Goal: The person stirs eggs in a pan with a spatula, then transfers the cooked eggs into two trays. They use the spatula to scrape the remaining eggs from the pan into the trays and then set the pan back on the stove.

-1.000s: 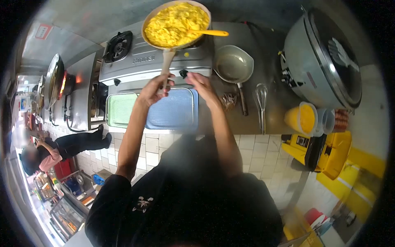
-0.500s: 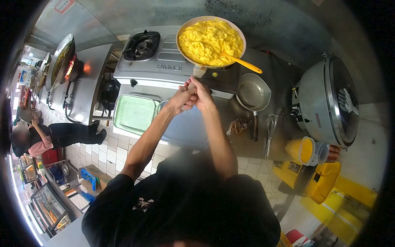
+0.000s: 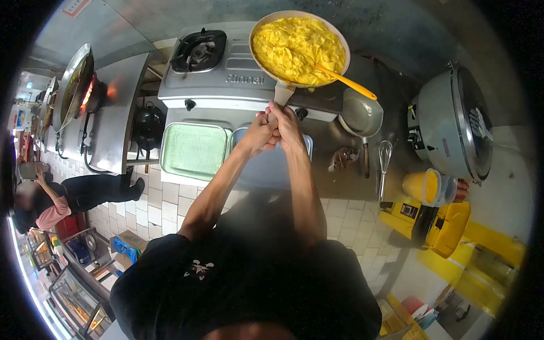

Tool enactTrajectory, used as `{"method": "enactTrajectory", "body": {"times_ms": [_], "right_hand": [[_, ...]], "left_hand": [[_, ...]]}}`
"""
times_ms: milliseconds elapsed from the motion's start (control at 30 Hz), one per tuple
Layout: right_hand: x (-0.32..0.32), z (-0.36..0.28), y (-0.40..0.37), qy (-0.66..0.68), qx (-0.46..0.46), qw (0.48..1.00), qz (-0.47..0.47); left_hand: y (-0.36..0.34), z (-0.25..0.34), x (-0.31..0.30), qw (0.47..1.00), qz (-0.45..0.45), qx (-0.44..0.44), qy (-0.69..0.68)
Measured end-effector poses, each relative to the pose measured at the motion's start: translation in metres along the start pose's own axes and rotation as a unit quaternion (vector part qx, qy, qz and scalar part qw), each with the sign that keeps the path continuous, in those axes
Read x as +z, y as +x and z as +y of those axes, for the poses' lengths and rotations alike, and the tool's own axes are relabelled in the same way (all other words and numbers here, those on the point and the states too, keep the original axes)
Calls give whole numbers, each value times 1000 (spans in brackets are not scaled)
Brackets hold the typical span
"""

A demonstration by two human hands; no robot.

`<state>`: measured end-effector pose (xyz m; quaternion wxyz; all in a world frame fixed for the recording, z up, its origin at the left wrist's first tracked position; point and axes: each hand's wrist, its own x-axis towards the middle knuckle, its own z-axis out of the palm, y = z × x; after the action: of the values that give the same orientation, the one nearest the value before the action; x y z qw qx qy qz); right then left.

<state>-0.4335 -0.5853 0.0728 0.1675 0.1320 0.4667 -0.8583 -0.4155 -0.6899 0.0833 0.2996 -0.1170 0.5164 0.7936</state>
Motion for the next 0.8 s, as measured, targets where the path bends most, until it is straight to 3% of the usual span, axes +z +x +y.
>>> {"method": "enactTrajectory", "body": {"times_ms": [200,267,400,467,633,800], "right_hand": [[31,24,-66,-25,10,999,-34],[45,42,-90,-8,1,999,-48],[59,83,-145,-4,6,999,-52],[70,92,-174,6,57,995,-80],[75,133,-225,20,81,990,-116],[74,181,-248,52,95,984,-142]], "left_hand": [[-88,-3,-5,999,-13,-17,-29],[-126,-6,-3,997,74,-20,31],[-183,-42,-17,998,69,11,-3],[-218,-46,-18,994,93,-47,29],[-270,-88,-19,981,178,-74,15],[-299,-127,-43,980,190,-59,33]]}}
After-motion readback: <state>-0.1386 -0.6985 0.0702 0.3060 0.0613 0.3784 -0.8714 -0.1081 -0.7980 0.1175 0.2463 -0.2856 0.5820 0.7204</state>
